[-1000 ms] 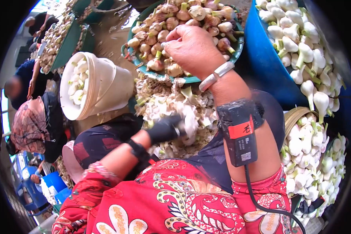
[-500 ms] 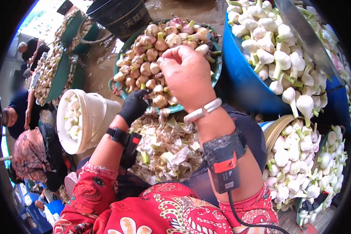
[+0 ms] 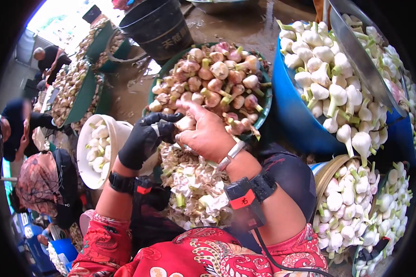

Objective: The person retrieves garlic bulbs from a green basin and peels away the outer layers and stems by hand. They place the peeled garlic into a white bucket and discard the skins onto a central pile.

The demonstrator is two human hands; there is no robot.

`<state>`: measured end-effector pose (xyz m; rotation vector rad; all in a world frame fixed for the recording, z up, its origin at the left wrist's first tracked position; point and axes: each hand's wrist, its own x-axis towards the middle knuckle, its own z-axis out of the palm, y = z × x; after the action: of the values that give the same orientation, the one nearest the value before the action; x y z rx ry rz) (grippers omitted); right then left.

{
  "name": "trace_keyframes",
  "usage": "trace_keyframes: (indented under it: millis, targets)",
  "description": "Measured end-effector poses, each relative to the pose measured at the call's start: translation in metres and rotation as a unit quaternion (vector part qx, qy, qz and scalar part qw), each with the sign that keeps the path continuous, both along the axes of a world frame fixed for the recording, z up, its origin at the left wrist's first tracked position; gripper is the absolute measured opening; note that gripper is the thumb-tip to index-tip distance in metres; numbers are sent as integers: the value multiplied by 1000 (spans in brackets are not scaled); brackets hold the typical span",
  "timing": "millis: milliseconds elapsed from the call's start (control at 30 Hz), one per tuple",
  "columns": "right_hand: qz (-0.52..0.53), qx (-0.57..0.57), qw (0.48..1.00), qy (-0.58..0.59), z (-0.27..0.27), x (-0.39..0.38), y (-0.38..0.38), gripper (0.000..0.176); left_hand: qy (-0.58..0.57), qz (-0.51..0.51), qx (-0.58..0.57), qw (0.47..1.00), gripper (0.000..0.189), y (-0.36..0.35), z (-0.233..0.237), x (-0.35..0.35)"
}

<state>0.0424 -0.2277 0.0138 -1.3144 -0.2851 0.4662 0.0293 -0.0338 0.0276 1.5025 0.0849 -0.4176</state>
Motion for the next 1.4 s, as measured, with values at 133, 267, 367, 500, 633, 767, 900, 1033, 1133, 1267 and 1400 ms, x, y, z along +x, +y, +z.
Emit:
trace_keyframes:
  millis: [133, 267, 367, 500, 633, 767, 900, 1033, 1133, 1267, 1400]
  targets:
    - [-10, 40, 999, -6, 2, -14, 19, 52, -118, 48, -8, 992, 29, 13, 13, -36]
    - [-54, 95, 994, -29, 0, -27, 40, 45, -252, 48, 96, 962, 33, 9, 3, -48]
    - [-67, 102, 992, -23, -5, -27, 47, 46, -234, 55, 99, 966, 35, 13, -2, -48]
    - [-88, 128, 987, 28, -6, -27, 48, 44, -162, 89, -32, 982, 32, 10, 8, -52]
    - [-137, 75, 988, 16, -9, -25, 48, 42, -28, 90, -173, 980, 31, 18, -7, -44]
    - [-182, -38, 967, -172, -18, -25, 48, 43, 7, 150, -244, 958, 27, 8, 10, -44]
    - [-181, -147, 891, -389, -14, -27, 45, 41, -25, 120, -162, 979, 24, 7, -4, -43]
    - [-165, -148, 896, -385, -9, -29, 41, 42, 4, 122, -180, 976, 21, 18, -18, -44]
    - [-70, 113, 991, 7, -2, -32, 41, 43, -108, 53, 121, 985, 19, 26, -32, -48]
    - [-110, 5, 993, -47, -1, -26, 33, 48, -25, 151, -112, 982, 20, 13, -6, -46]
    - [-130, -94, 957, -240, -14, -27, 37, 47, -150, 120, -16, 981, 27, 10, -6, -44]
